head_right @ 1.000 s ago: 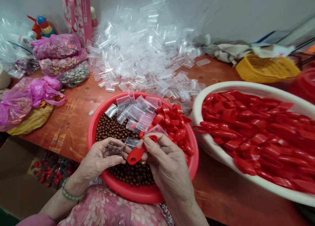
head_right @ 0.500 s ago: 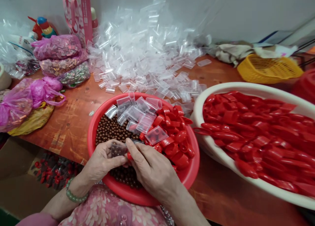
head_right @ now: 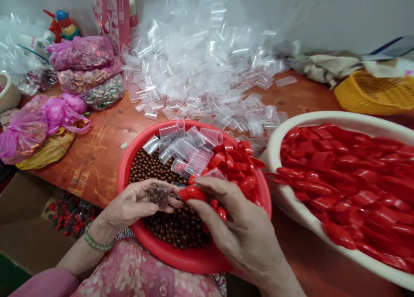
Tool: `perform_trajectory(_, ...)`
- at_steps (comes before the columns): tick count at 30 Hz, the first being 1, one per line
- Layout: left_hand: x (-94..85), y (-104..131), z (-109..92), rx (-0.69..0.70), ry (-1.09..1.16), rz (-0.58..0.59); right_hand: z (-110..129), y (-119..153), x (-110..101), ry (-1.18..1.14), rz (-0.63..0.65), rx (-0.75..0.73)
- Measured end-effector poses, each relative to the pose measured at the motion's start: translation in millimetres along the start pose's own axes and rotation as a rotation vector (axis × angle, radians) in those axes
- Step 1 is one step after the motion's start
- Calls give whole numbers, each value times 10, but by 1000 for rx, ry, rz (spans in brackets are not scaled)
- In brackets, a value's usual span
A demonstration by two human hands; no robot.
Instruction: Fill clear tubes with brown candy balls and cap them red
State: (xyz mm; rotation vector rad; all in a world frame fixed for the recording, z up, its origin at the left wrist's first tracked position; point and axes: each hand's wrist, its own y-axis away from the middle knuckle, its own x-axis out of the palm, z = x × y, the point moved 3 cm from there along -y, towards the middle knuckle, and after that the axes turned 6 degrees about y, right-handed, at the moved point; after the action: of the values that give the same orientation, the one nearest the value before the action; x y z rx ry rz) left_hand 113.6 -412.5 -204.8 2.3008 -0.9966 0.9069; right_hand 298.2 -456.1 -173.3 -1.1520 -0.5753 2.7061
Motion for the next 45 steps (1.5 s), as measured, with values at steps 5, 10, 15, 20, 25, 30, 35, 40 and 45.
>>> perform_trajectory(5,46,77,-33,-42,24,137,94,-80,52,-262,-162,163)
perform_trajectory(10,30,58,-74,2,-170,62,192,-86,156,-250,-160,99)
perform_trajectory(15,48,49,-87,-16,-173,78,232,-124,164,-244,-201,57)
perform_trajectory(20,45,52,-72,-8,-284,22,280,-148,201,-219,-155,4)
perform_trajectory(25,57,60,-88,-1,-360,-3,315,-155,242,-186,-23,-71)
perform_trajectory(30,35,51,-55,-9,-341,21,327,-173,251,-142,31,-168)
perform_trajectory(35,55,41,-48,-47,-361,23,351,-177,223,-64,65,-230)
perform_trajectory(40,74,3,-111,-113,-455,-51,379,-136,223,195,146,-340)
perform_trajectory(45,81,-45,-45,-195,-231,-88,356,-77,336,479,81,-455)
